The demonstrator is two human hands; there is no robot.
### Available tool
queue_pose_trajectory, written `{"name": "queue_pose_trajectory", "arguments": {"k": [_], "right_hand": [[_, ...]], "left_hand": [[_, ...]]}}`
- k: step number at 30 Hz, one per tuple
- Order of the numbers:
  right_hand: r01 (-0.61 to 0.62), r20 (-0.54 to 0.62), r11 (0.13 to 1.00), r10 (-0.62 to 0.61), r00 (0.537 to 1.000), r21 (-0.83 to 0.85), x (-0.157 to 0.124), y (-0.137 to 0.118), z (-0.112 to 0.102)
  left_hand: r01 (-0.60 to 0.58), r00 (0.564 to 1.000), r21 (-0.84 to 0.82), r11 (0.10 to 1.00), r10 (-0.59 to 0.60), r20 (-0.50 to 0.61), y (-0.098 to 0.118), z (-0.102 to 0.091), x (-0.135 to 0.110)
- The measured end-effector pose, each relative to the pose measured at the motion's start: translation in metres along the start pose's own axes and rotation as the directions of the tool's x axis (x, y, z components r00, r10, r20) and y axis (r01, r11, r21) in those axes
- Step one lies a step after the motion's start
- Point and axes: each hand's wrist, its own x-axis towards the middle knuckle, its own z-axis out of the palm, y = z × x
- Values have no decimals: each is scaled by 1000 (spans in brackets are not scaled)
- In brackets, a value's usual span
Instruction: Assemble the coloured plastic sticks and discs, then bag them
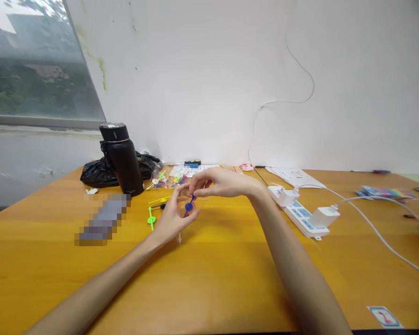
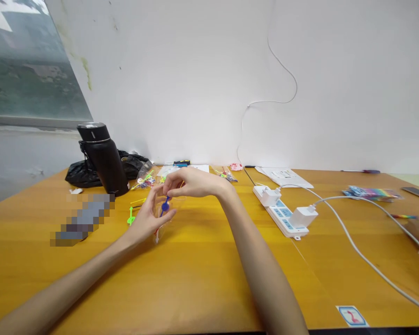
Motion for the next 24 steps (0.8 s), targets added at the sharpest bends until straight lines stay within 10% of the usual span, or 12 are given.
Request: {"name": "queue_pose_trajectory", "arguments": {"k": [13,24], "right_hand": [[-18,84,998,23,996,-62,4,11,7],[100,-171,988,-119,978,-115,2,-9,1]], "left_hand": [[27,1000,-43,999,-26,8,2,-1,0],[152,985,-225,962,-130,110,-27,4,2]]}}
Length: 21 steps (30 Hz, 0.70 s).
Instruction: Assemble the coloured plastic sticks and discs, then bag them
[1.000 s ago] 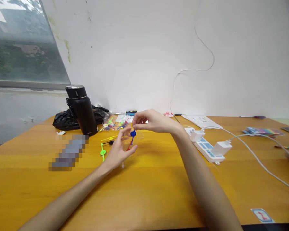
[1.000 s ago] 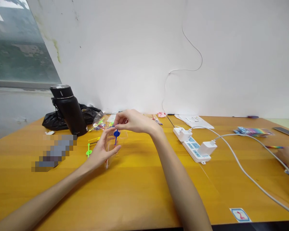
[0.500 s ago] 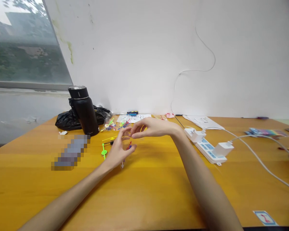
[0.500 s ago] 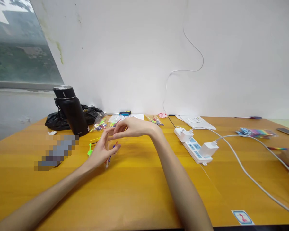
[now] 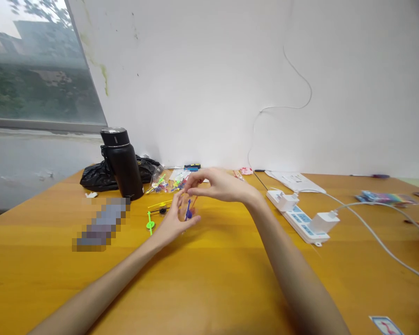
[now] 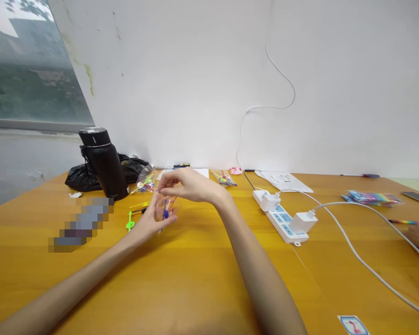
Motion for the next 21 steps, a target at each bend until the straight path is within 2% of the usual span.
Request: {"name": "queue_pose_trajectory", "arguments": {"k": [3,8,10,13,14,16,17,19,21], "right_hand": [[-16,28,1000,16,999,8,0,0,-2],[-15,29,1000,14,999,20,1,2,-1],[-13,-105,1000,13,994,-2,5,-2,3],[-23,-385,995,-17,923,-100,13,-18,15],[-13,-399,991,-40,916,-131,16,-24,22],[69,-256,982,-114,960,-178,22,-34,40],[120,-144,972,-150,978,-203,25,-36,51],[180,86,950,-164,983,-254,30,-36,79],[159,178,935,-106,978,-316,35,-29,109]], "left_hand": [[74,996,-67,995,-69,64,-12,-2,2],[72,996,-97,993,-66,59,-15,-3,1],[59,997,-109,992,-54,54,-15,-1,-1],[52,998,-113,992,-47,45,-12,5,0],[56,998,-85,995,-54,29,-11,10,2],[78,997,11,997,-78,-25,-6,23,10],[108,987,86,990,-97,-125,-4,31,14],[127,977,112,986,-105,-185,-3,46,21],[111,974,172,979,-72,-215,-7,57,21]]}}
